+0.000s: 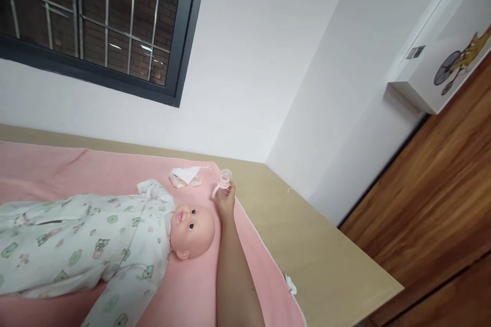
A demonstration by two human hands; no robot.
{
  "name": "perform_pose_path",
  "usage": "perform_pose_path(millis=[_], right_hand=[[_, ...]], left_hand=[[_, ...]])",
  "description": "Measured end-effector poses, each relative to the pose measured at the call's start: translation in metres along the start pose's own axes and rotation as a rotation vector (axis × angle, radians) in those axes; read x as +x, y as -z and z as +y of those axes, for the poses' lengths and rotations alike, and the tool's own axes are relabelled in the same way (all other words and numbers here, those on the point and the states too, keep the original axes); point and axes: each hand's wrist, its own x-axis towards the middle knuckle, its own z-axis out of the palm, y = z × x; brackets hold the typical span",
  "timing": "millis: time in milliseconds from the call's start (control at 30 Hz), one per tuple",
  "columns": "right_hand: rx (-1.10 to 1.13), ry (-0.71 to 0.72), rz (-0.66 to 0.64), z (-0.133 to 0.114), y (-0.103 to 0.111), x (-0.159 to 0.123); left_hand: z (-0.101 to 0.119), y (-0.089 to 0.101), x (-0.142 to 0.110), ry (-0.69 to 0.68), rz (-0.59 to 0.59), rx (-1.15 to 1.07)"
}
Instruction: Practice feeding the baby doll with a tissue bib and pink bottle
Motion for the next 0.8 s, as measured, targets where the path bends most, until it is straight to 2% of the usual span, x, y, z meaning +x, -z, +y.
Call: perform_pose_path(millis=[67, 133, 200, 267, 367, 500, 633, 700, 800], right_hand=[[-0.01, 0.023, 0.02, 0.001, 0.001, -0.001], [-0.018, 0.044, 0.025, 0.003, 0.001, -0.001], [-0.014, 0.043, 0.011, 0.003, 0.002, -0.001], [-0.006, 0.043, 0.005, 0.003, 0.001, -0.001], [0.004, 0.06, 0.026, 0.002, 0.0, -0.003], [0.021, 0.079, 0.026, 0.002, -0.001, -0.004], [0.036, 0.076, 0.024, 0.001, -0.001, -0.003], [0.039, 0.066, 0.015, 0.0, -0.001, -0.002], [0.023, 0.035, -0.018, -0.002, 0.0, 0.0]], left_hand=[[-0.037, 0.005, 0.04, 0.059, -0.033, 0.009], [-0.066, 0.01, 0.066, 0.051, -0.073, 0.035], [-0.085, 0.011, 0.075, 0.045, -0.122, 0.051], [-0.093, 0.008, 0.07, 0.052, -0.13, 0.054], [-0.093, -0.001, 0.055, 0.085, -0.09, 0.017], [-0.078, -0.015, 0.029, 0.123, -0.053, -0.081], [-0.061, -0.031, 0.005, 0.144, 0.095, -0.076], [-0.057, -0.038, 0.0, 0.164, 0.152, -0.096], [-0.061, -0.043, -0.002, 0.213, 0.161, -0.21]])
